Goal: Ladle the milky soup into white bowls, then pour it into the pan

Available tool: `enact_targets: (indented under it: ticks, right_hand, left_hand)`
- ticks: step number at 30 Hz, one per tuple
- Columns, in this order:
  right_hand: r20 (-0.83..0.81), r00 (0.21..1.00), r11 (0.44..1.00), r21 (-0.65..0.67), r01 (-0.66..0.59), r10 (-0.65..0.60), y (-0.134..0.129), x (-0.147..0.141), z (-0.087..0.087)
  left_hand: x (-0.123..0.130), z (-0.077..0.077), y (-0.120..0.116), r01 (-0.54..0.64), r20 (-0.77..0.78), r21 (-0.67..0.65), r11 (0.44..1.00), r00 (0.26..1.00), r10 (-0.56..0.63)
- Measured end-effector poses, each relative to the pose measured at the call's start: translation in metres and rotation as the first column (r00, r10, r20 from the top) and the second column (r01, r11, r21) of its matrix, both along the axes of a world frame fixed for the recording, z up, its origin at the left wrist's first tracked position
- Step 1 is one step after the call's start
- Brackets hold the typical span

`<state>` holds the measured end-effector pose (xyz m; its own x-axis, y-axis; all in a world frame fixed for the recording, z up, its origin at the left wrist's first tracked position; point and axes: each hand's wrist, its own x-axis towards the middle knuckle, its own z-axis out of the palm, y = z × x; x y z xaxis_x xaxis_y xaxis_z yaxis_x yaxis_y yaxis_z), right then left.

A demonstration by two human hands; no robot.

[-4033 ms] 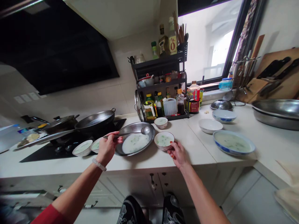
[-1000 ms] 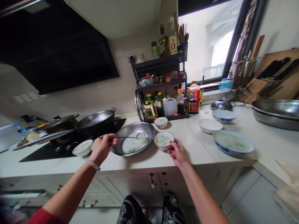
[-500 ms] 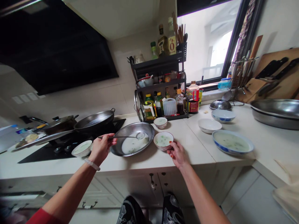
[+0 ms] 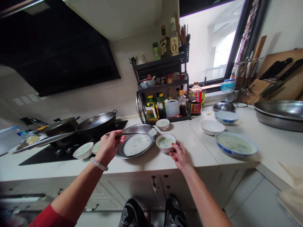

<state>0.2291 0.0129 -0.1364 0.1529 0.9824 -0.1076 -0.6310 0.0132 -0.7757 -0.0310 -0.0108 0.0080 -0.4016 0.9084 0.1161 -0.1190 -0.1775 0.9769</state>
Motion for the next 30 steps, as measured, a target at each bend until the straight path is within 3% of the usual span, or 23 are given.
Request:
enact_targets:
  ticks: [6, 12, 16, 20, 25, 30]
  right_hand:
    - [-0.003, 1.0, 1.0, 0.0, 0.004, -0.004, 0.001, 0.0, 0.0]
    - [-0.004, 1.0, 1.0, -0.001, -0.002, 0.002, 0.0, 0.0, -0.001]
    - [-0.007, 1.0, 1.0, 0.009, -0.002, 0.002, 0.0, 0.0, -0.002]
    - [0.002, 1.0, 1.0, -0.002, -0.002, 0.002, 0.001, 0.0, -0.001]
    - [0.004, 1.0, 1.0, -0.013, -0.001, 0.001, 0.0, 0.0, 0.0]
    - [-0.004, 1.0, 1.0, -0.015, 0.003, -0.003, 0.0, 0.0, 0.001]
  left_hand:
    - [0.031, -0.011, -0.006, 0.128, -0.041, 0.067, 0.99, 0.991, -0.125]
    - [0.043, -0.04, -0.025, 0.326, -0.349, 0.122, 0.937, 0.898, -0.267]
    - [0.037, -0.052, -0.032, 0.401, -0.519, 0.182, 0.898, 0.815, -0.259]
    - [0.033, -0.048, -0.027, 0.332, -0.403, 0.192, 0.923, 0.885, -0.235]
    - [0.026, -0.037, -0.014, 0.127, -0.068, 0.13, 0.983, 0.991, -0.119]
    - [0.0, -0.028, -0.003, -0.031, 0.176, -0.022, 0.999, 0.984, 0.035]
